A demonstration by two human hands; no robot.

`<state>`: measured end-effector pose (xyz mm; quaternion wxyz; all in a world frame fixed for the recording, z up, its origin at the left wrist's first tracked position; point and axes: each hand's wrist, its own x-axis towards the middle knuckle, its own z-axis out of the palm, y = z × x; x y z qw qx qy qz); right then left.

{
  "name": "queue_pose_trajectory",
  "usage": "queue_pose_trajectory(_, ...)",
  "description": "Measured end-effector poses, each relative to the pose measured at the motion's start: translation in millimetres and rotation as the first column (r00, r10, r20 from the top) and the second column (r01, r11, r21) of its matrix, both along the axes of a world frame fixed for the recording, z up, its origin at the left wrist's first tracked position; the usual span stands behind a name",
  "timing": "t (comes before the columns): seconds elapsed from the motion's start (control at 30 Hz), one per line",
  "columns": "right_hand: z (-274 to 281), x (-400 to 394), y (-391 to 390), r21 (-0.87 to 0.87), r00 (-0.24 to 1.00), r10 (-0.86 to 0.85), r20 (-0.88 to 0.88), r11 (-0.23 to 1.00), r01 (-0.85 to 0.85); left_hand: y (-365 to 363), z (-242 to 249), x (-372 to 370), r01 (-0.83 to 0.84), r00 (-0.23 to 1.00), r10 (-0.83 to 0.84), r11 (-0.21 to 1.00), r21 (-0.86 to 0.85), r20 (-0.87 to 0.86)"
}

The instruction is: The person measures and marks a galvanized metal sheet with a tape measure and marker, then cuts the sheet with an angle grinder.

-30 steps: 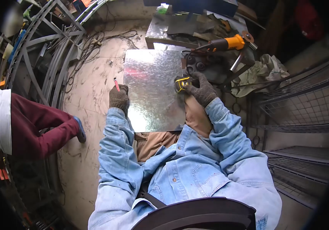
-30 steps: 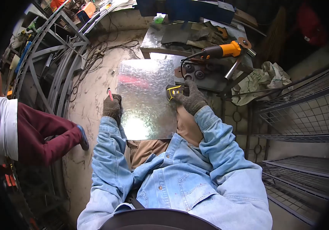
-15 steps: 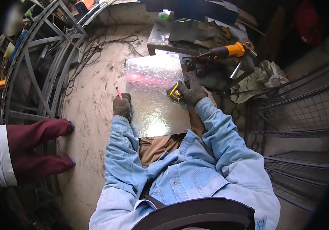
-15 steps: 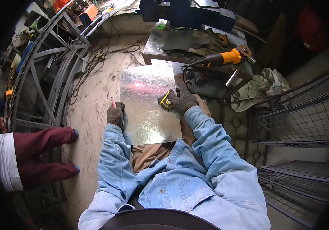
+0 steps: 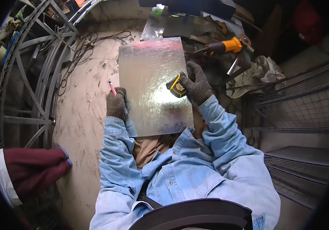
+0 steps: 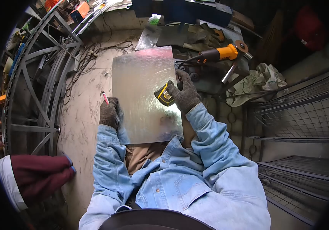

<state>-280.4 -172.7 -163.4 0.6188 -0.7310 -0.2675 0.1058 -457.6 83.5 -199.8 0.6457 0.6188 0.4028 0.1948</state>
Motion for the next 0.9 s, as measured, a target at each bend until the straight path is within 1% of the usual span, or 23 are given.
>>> queue_pose_trajectory(0.03, 4, -3, -4, -0.033, 1.0, -0.015, -0.021, 0.999, 0.014, 6, -9, 1, 0.075, 0.997, -0.074, 0.997, 0.034, -0.01)
queue_pose_trajectory(0.07, 2, -6, -7, -0.068, 0.999, -0.027, -0.043, 0.997, 0.024, -4, 15, 5, 0.081, 0.996, -0.082, 0.997, -0.013, -0.043)
queue_pose_trajectory(0.1, -4, -5, -15, -0.128, 0.999, -0.033, 0.007, 0.991, 0.033, 4, 4, 10, 0.107, 0.99, -0.097, 0.989, 0.099, -0.101)
queue_pose_trajectory(0.13, -10, -8, -23, -0.139, 1.0, -0.022, -0.01, 0.99, 0.02, 14, -2, 16, 0.15, 0.978, -0.135, 0.985, 0.087, -0.156)
queue_pose_trajectory(0.17, -15, -11, -30, -0.135, 1.0, 0.0, 0.004, 0.991, 0.001, 23, -7, 22, 0.238, 0.964, -0.2, 0.942, 0.239, -0.173)
queue_pose_trajectory(0.2, -19, -16, -33, -0.127, 1.0, 0.021, 0.022, 0.992, -0.018, 30, -3, 29, 0.353, 0.927, -0.267, 0.859, 0.371, -0.263)
queue_pose_trajectory(0.23, -23, -25, -35, -0.054, 0.999, 0.02, -0.051, 0.998, -0.023, 33, 7, 40, 0.408, 0.893, -0.266, 0.819, 0.403, -0.363)
queue_pose_trajectory(0.27, -31, -35, -38, -0.051, 0.998, 0.028, -0.048, 0.998, -0.031, 33, 14, 50, 0.466, 0.851, -0.258, 0.772, 0.432, -0.457)
queue_pose_trajectory(0.33, -43, -52, -44, -0.195, 0.998, -0.046, -0.035, 0.98, 0.038, 31, 17, 59, 0.477, 0.849, -0.255, 0.746, 0.464, -0.463)
queue_pose_trajectory(0.4, -13, -74, -44, -0.126, 0.995, -0.015, -0.094, 0.992, 0.003, 26, 22, 72, 0.492, 0.849, -0.261, 0.709, 0.506, -0.459)
queue_pose_trajectory(0.43, -12, -82, -48, -0.139, 0.998, -0.056, -0.032, 0.989, 0.051, 18, 24, 73, 0.457, 0.868, -0.233, 0.721, 0.521, -0.438)
queue_pose_trajectory(0.47, -1, -91, -49, -0.141, 0.991, -0.111, -0.076, 0.985, 0.099, 12, 24, 73, 0.423, 0.884, -0.207, 0.733, 0.532, -0.418)
queue_pose_trajectory(0.53, -8, -93, -66, -0.236, 0.955, -0.12, -0.27, 0.97, 0.055, 9, 28, 78, 0.445, 0.878, -0.238, 0.723, 0.528, -0.414)
queue_pose_trajectory(0.57, -9, -96, -67, -0.23, 0.988, -0.124, -0.092, 0.968, 0.1, 9, 32, 81, 0.491, 0.861, -0.288, 0.686, 0.537, -0.419)
queue_pose_trajectory(0.6, -4, -102, -73, -0.25, 0.982, -0.086, -0.165, 0.967, 0.043, 9, 36, 85, 0.535, 0.84, -0.337, 0.647, 0.543, -0.426)
queue_pose_trajectory(0.67, 34, -117, -73, -0.222, 0.953, 0.001, -0.304, 0.972, -0.071, 10, 50, 96, 0.566, 0.822, -0.385, 0.623, 0.54, -0.419)
queue_pose_trajectory(0.7, 39, -123, -76, -0.162, 0.906, 0.046, -0.421, 0.979, -0.126, 9, 57, 100, 0.596, 0.803, -0.428, 0.572, 0.563, -0.415)
queue_pose_trajectory(0.73, 41, -126, -80, -0.16, 0.908, 0.042, -0.417, 0.98, -0.119, 8, 64, 104, 0.622, 0.781, -0.468, 0.52, 0.586, -0.414)
queue_pose_trajectory(0.77, 42, -129, -83, -0.136, 0.886, 0.083, -0.457, 0.977, -0.162, 3, 72, 106, 0.65, 0.759, -0.488, 0.526, 0.548, -0.431)
queue_pose_trajectory(0.8, 44, -133, -88, -0.11, 0.86, 0.123, -0.496, 0.973, -0.202, 1, 69, 107, 0.654, 0.755, -0.493, 0.518, 0.551, -0.433)
queue_pose_trajectory(0.83, 48, -135, -93, -0.15, 0.867, 0.152, -0.474, 0.957, -0.249, -1, 62, 108, 0.698, 0.716, -0.53, 0.518, 0.495, -0.455)
queue_pose_trajectory(0.87, 62, -134, -101, -0.216, 0.892, 0.225, -0.391, 0.92, -0.327, -4, 62, 109, 0.737, 0.675, -0.567, 0.513, 0.439, -0.471)
queue_pose_trajectory(0.9, 71, -134, -108, -0.221, 0.842, 0.262, -0.471, 0.889, -0.4, -10, 62, 109, 0.783, 0.622, -0.592, 0.478, 0.398, -0.513)
